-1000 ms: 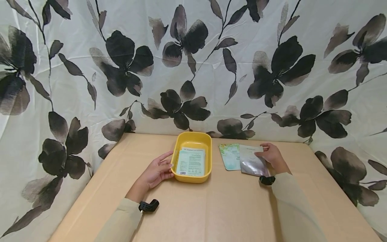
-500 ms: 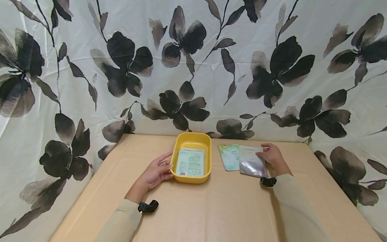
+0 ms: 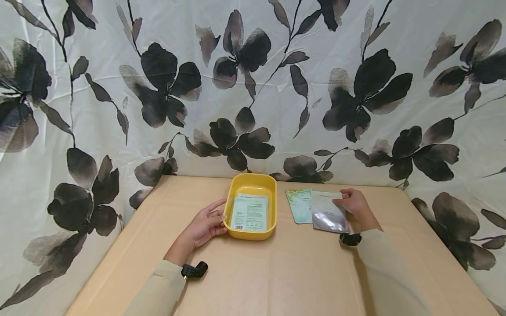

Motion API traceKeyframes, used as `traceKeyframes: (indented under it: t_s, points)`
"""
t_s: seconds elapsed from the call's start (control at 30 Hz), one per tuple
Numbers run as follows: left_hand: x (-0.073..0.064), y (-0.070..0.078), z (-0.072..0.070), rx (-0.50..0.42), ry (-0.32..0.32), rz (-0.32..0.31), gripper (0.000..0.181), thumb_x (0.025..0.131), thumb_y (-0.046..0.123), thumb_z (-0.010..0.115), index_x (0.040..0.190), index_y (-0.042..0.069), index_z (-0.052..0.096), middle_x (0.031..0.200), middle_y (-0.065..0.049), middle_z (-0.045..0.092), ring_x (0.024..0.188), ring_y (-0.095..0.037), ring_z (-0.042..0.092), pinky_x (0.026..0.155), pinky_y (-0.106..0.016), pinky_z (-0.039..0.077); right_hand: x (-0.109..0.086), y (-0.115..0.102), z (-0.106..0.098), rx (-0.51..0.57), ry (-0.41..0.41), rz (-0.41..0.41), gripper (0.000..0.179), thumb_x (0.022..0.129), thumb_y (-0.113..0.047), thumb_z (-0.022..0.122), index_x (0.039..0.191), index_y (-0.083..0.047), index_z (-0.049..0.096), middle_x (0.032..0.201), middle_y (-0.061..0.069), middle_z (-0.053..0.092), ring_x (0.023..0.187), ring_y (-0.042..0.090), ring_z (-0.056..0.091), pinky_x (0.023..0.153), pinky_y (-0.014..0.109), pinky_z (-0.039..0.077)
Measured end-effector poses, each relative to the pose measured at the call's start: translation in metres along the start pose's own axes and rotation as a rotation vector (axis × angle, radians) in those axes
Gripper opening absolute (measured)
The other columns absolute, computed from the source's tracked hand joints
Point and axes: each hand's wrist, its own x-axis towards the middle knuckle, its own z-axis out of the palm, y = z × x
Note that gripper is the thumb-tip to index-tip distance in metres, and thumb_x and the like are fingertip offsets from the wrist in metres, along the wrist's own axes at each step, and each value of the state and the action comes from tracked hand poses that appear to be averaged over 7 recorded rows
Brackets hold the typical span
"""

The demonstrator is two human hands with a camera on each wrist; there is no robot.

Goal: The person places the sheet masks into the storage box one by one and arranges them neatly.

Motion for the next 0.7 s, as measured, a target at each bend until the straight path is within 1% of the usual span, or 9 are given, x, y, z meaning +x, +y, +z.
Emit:
traceKeyframes:
  t_s: [0.13,0.2,0.37,0.43,0.6,0.7]
  points:
    - [0.000,0.000,0.000,-0.003,-0.004,0.000,0.071,0.101,-0.003,0.056,0.162,0.021,0.030,0.124,-0.011,0.060,0.083,-0.015,0.067,0.078,-0.030,0.064,0.000,0.001,0.000,-0.010,0.008,0.011,0.069,0.092,-0.021,0.077,0.146,0.007,0.045,0.123,0.021,0.050,0.111,0.034,0.047,0.094,0.043,0.047]
    - [0.001,0.000,0.000,-0.009,-0.004,0.000,0.070,0.101,-0.003,0.056,0.162,0.021,0.030,0.123,-0.010,0.060,0.082,-0.015,0.067,0.077,-0.030,0.063,-0.001,0.001,0.000,-0.016,0.007,0.015,0.069,0.093,-0.021,0.076,0.147,0.007,0.045,0.125,0.022,0.049,0.112,0.034,0.047,0.094,0.044,0.048]
    - [0.001,0.001,-0.001,-0.017,-0.002,-0.002,0.070,0.101,-0.003,0.056,0.161,0.021,0.031,0.123,-0.011,0.061,0.082,-0.015,0.066,0.076,-0.030,0.063,-0.007,-0.001,-0.002,-0.025,0.000,0.010,0.069,0.094,-0.023,0.074,0.148,0.007,0.043,0.133,0.026,0.048,0.116,0.037,0.047,0.101,0.050,0.048]
    - [0.002,0.001,-0.002,-0.015,-0.004,-0.003,0.070,0.101,-0.003,0.057,0.162,0.021,0.031,0.125,-0.012,0.060,0.083,-0.015,0.066,0.077,-0.030,0.063,-0.009,-0.002,-0.003,-0.022,-0.006,0.005,0.069,0.094,-0.024,0.074,0.148,0.007,0.044,0.134,0.027,0.048,0.117,0.037,0.047,0.101,0.049,0.048]
    - [0.002,0.001,-0.003,-0.014,-0.009,-0.007,0.071,0.100,-0.002,0.058,0.162,0.021,0.031,0.130,-0.014,0.059,0.084,-0.015,0.067,0.077,-0.030,0.063,-0.013,-0.003,-0.007,-0.003,-0.039,-0.025,0.070,0.094,-0.024,0.075,0.150,0.004,0.043,0.127,0.023,0.048,0.113,0.035,0.047,0.088,0.036,0.049]
    - [0.002,0.001,-0.002,-0.013,-0.010,-0.009,0.071,0.100,-0.002,0.058,0.161,0.022,0.031,0.130,-0.013,0.060,0.084,-0.015,0.067,0.078,-0.030,0.063,-0.014,-0.005,-0.009,0.002,-0.059,-0.044,0.071,0.094,-0.025,0.075,0.151,0.002,0.042,0.123,0.020,0.048,0.110,0.032,0.047,0.080,0.027,0.049]
